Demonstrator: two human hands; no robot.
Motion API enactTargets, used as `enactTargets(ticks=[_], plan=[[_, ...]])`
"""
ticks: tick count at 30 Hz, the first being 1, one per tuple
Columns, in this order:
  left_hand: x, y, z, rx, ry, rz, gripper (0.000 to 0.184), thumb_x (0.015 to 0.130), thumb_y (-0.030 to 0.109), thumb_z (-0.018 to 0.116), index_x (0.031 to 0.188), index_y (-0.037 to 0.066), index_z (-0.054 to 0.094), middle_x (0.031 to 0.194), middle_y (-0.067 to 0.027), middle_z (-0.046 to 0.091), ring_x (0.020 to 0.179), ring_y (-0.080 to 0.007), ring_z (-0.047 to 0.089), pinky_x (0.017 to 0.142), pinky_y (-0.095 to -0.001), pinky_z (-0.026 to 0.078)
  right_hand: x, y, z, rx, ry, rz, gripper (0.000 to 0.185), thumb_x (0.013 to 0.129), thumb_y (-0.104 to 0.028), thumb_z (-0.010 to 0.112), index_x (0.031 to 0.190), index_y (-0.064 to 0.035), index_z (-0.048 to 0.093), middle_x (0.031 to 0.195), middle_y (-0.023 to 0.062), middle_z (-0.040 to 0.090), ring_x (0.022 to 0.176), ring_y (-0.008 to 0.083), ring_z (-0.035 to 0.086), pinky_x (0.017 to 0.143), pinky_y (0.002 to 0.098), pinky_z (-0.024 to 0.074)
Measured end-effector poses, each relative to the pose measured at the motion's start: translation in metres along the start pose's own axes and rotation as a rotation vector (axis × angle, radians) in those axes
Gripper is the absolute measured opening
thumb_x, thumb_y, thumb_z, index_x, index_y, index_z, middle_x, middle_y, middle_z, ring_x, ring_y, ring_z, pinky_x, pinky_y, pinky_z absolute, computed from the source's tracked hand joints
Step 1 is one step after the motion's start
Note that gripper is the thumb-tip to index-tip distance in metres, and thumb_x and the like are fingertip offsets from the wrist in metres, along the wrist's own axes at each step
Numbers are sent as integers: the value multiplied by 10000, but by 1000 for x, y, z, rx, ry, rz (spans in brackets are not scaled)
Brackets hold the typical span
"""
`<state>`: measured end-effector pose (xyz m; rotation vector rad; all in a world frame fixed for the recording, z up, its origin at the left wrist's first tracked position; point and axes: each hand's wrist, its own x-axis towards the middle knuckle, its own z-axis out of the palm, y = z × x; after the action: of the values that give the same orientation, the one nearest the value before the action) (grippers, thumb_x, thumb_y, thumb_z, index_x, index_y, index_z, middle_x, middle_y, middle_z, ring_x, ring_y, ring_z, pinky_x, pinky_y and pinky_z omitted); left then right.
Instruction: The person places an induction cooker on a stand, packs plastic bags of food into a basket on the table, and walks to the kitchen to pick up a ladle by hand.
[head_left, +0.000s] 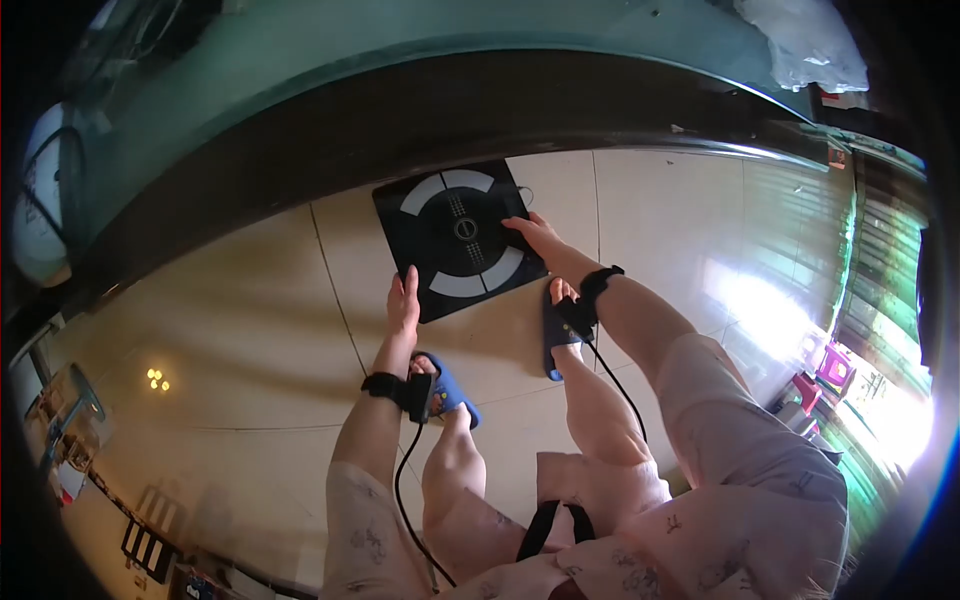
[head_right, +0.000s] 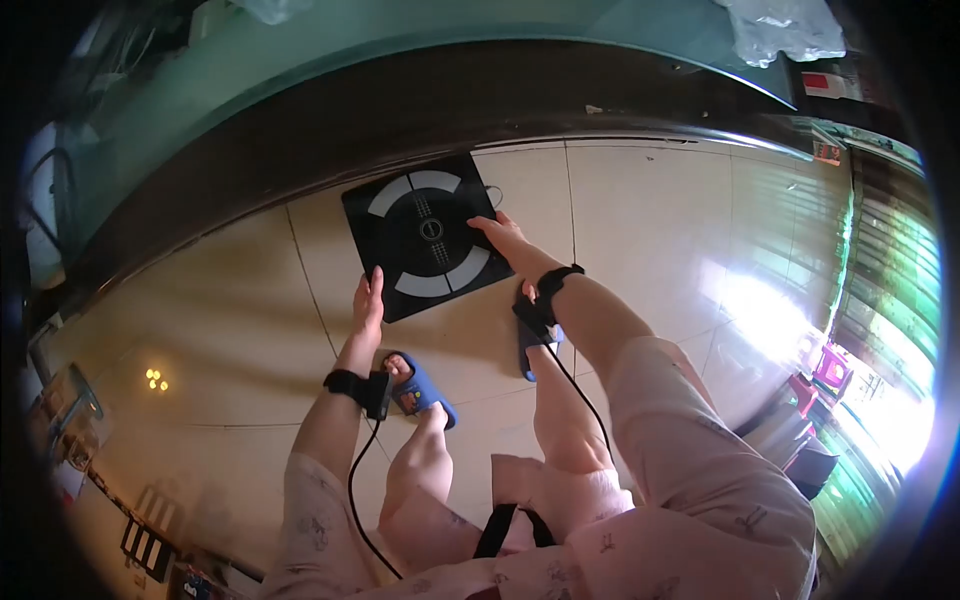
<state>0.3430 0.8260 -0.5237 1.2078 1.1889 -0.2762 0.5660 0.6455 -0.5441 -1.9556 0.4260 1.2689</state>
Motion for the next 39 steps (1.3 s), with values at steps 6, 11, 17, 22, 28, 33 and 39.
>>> enactTargets(ticks=[6,11,17,22,28,33,39], plan=[[-146,28,-15,-68,72,76,666,899,519,443,1266,-35,415,1249,-196,484,1137,-289,473,954,-345,367,-135,7,-25,54,-176,41,755,711,-588,625,1231,-56,497,1177,134,551,1106,251,503,930,377,378],[-316,94,-50,-339,113,-53,524,932,362,487,1283,-19,407,1254,-116,491,1131,-185,458,971,-297,341,-329,-69,-41,22,-248,-3,643,786,-524,615,1195,-34,540,1295,123,421,1185,182,389,971,312,332],[-473,196,-127,-581,41,157,467,958,330,449,1259,-26,425,1216,-91,512,1114,-156,461,968,-273,341,-467,-131,-46,-120,-253,-372,655,835,-484,572,1341,-99,415,1386,146,356,1310,232,307,1056,343,259],[-534,259,-191,-689,92,142,427,979,309,384,1233,-26,453,1173,-99,538,1027,-180,546,860,-266,463,-560,-225,-13,241,-405,-296,742,861,-500,520,1377,-5,322,1400,158,344,1321,229,292,1072,323,232],[-514,310,-223,-736,117,190,454,966,339,418,1213,-40,456,1152,-103,545,1016,-179,556,863,-276,480,-571,-290,19,492,-445,-117,605,835,-491,571,1227,-36,495,1172,103,554,1040,199,542,900,300,421],[-448,359,-213,-342,271,206,443,957,352,448,1127,-50,523,1072,-61,557,978,-118,491,889,-242,371,-474,-295,19,597,-591,84,598,850,-560,506,1265,-130,460,1178,45,544,1025,172,546,903,325,439],[-420,397,-221,-141,291,182,477,950,363,455,1177,-55,498,1116,-90,553,1063,-162,488,923,-251,376,-432,-367,23,364,-508,144,538,912,-544,371,1244,-134,480,1207,65,548,1121,198,508,928,321,399]])
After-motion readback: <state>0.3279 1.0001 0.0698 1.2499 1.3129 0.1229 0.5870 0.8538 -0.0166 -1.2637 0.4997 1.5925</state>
